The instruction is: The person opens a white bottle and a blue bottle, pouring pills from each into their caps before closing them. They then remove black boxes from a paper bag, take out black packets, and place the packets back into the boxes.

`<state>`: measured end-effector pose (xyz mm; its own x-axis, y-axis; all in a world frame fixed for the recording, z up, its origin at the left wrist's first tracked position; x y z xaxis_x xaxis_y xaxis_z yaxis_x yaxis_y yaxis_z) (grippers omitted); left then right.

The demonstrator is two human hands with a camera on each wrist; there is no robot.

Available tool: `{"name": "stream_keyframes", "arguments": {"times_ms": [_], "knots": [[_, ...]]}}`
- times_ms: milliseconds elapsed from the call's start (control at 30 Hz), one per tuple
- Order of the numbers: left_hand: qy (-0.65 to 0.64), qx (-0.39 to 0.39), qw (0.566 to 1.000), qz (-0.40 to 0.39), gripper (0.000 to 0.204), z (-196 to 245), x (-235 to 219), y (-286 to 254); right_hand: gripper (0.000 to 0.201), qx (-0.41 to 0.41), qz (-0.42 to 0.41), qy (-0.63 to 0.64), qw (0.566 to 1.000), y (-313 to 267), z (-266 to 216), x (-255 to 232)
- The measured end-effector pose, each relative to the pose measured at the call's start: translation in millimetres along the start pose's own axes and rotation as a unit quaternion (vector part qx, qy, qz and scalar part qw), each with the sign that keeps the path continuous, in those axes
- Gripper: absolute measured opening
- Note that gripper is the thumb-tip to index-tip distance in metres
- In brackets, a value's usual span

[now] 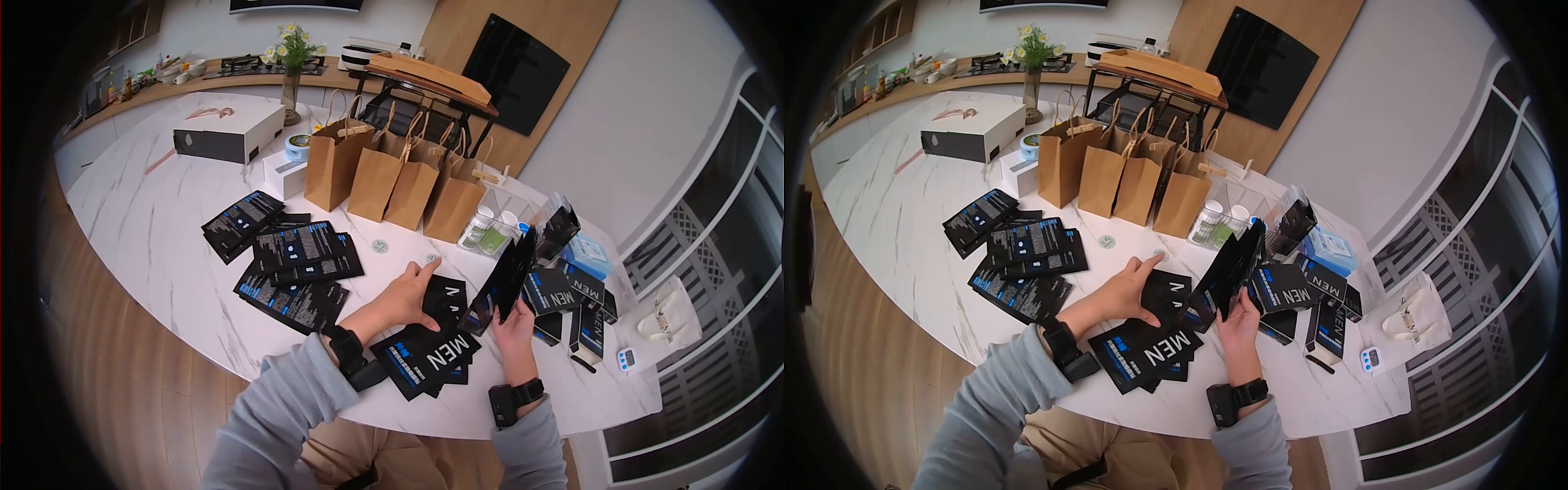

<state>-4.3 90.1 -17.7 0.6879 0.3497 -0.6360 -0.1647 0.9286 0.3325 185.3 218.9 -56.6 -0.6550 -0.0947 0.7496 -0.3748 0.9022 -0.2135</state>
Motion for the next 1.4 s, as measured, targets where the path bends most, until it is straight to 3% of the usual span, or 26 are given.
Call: {"name": "stream_keyframes", "arguments": {"times_ms": [133,233,300,333,367,433,467,567,633,700,733,767,833,900,1067,1133,1200,1233,1300,1400], "knots": [[-0.018,-0.031,0.999,0.016,0.117,0,1,-1,0.023,-0.002,0.024,0.001,1.0,-4,0,2],[-0.049,-0.082,0.995,-0.015,0.114,-10,5,0,0.014,-0.012,-0.032,-0.01,0.999,-6,-1,9],[-0.179,-0.09,0.979,0.034,0.113,-24,8,4,0.015,-0.01,-0.03,-0.005,0.999,-6,-2,8],[-0.209,-0.124,0.968,0.061,0.093,-20,0,0,0.015,-0.01,-0.03,-0.005,0.999,-5,-2,7],[-0.209,-0.124,0.968,0.06,0.093,-22,2,2,0.015,-0.011,-0.047,0.001,0.999,-3,-2,7],[-0.494,-0.147,0.855,0.059,0.058,-24,7,6,0.016,-0.012,-0.065,0.008,0.998,-4,-2,9],[-0.546,-0.15,0.823,0.049,0.027,-18,6,4,0.016,-0.01,-0.06,0.01,0.998,-5,-2,10],[-0.539,-0.204,0.815,0.062,0.02,-16,2,1,0.017,-0.009,-0.06,0.013,0.998,-6,-2,12],[-0.518,-0.185,0.833,0.06,0.026,-17,6,2,0.017,-0.011,-0.066,0.014,0.998,-6,-3,13],[-0.506,-0.17,0.834,0.142,0.032,-14,0,0,0.022,0.004,-0.022,0.016,1.0,-4,-1,9],[-0.456,-0.122,0.868,0.154,0.036,-18,1,4,0.022,0.004,-0.022,0.017,1.0,-5,-1,10],[-0.455,-0.122,0.869,0.153,0.036,-26,8,5,0.016,0.012,-0.002,0.001,1.0,-6,0,9],[-0.268,-0.09,0.926,0.249,0.036,-33,-1,3,0.01,0.02,0.018,-0.015,1.0,-4,1,4],[-0.255,-0.102,0.932,0.238,0.037,-34,0,1,0.009,0.025,-0.047,-0.023,0.998,4,5,5],[-0.246,-0.117,0.935,0.229,0.035,-43,9,2,0.012,0.038,-0.061,-0.039,0.997,-12,7,22],[-0.322,-0.136,0.913,0.209,0.034,-48,17,3,0.013,0.047,-0.061,-0.048,0.996,-10,7,18],[-0.331,-0.139,0.91,0.208,0.034,-43,14,2,0.025,0.15,-0.335,0.072,0.927,-7,12,22],[-0.339,-0.141,0.907,0.206,0.034,-42,13,2,0.025,0.15,-0.336,0.072,0.927,-11,13,27],[-0.35,-0.145,0.903,0.204,0.034,-42,13,2,0.031,0.078,-0.125,-0.059,0.987,-3,15,15],[-0.401,-0.154,0.885,0.177,0.036,-44,17,4,0.035,0.079,-0.119,-0.064,0.988,-1,18,15]]}}
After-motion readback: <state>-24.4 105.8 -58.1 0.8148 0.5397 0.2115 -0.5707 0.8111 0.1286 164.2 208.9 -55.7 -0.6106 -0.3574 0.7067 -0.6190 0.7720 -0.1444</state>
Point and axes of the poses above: each hand's wrist, its own y-axis towards the middle knuckle, its own x-axis out of the palm, z = x × y, the point moved 6 cm from there along y, towards the middle knuckle, and after that the axes turned 5 degrees about z, right-handed, at the moved point
